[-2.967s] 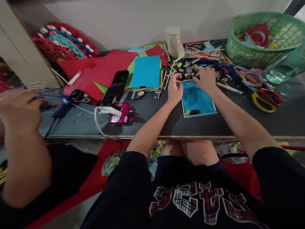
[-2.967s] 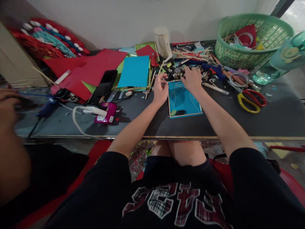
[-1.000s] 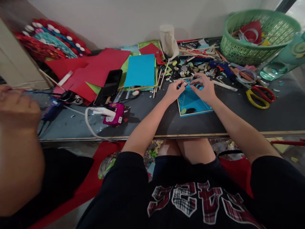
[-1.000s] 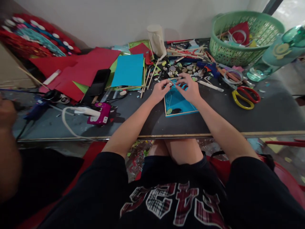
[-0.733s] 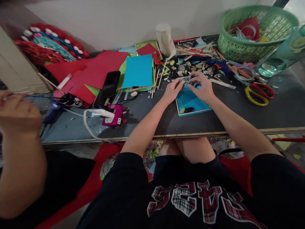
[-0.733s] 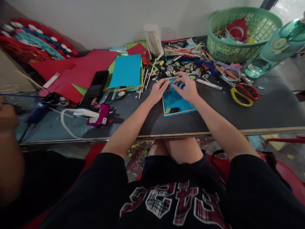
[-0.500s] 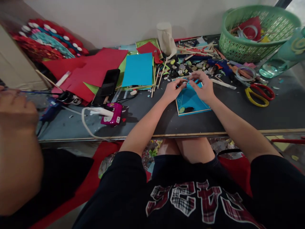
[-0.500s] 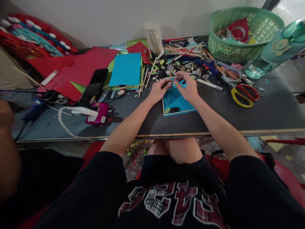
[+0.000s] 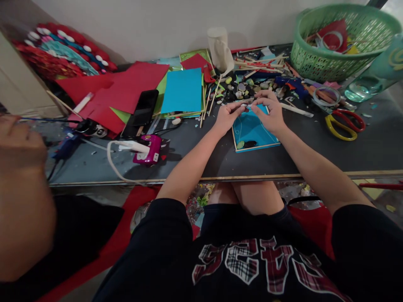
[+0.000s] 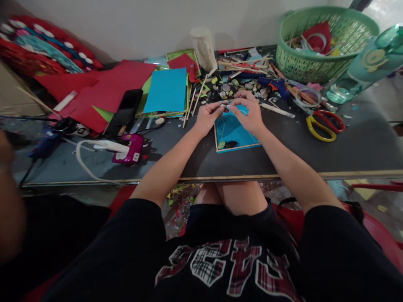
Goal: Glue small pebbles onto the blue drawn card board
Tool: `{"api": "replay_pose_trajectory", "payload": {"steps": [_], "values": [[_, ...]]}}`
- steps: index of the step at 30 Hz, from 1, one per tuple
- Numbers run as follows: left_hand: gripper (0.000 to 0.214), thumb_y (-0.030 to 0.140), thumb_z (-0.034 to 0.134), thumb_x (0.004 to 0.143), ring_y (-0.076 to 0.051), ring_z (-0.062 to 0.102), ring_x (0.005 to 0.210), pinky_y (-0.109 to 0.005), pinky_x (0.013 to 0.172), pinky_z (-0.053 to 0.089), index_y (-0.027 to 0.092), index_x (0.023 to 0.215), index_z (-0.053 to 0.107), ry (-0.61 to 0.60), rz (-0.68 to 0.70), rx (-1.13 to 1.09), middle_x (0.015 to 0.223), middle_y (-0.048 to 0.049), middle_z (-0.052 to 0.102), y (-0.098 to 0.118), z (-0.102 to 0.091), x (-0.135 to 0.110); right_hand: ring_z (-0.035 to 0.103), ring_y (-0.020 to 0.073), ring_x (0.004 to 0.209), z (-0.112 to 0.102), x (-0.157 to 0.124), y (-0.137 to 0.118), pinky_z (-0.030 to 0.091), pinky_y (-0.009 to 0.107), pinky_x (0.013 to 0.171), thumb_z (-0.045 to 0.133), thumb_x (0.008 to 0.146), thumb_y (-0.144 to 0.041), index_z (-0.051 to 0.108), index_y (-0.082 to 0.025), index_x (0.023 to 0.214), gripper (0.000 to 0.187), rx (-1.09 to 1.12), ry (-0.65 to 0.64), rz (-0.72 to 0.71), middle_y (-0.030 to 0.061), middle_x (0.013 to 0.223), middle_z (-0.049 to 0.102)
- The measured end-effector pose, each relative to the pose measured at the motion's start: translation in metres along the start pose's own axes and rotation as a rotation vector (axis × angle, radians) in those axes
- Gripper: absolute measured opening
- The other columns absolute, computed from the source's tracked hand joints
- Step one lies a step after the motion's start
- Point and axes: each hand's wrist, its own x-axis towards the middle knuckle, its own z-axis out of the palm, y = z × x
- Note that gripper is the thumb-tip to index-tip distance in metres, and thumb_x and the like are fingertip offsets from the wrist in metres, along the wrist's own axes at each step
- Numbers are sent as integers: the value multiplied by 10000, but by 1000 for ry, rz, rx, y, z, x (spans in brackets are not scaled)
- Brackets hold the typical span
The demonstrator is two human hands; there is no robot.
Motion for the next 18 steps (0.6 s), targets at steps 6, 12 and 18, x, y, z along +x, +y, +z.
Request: {"api": "replay_pose_trajectory", "payload": {"steps": [6, 12, 18], "values": [[663, 841, 791, 748, -114, 633, 632, -279, 656, 559, 209, 936, 863, 39, -35, -151, 781, -42, 812, 12, 5, -1, 635, 325, 1284, 4, 2, 6, 494, 579, 1181, 575, 967, -755, 746, -268, 957, 516, 74, -10, -22, 95, 1253, 672], [590, 764, 899, 669, -88, 603, 591, -252, 613, 531, 213, 878, 877, 46, -56, -269, 728, -24, 795, 16, 8, -1, 644, 331, 1258, 7, 2, 11, 552, 559, 1097, 591, 931, -824, 752, -263, 958, 585, 150, -8, -67, 112, 1277, 665], [559, 746, 934, 620, -91, 598, 574, -269, 620, 536, 221, 801, 873, 46, -79, -251, 736, -21, 805, 19, 6, -4, 621, 356, 1296, 7, 3, 11, 583, 548, 1038, 545, 905, -891, 735, -261, 945, 659, 147, -46, -41, 119, 1319, 663]]}}
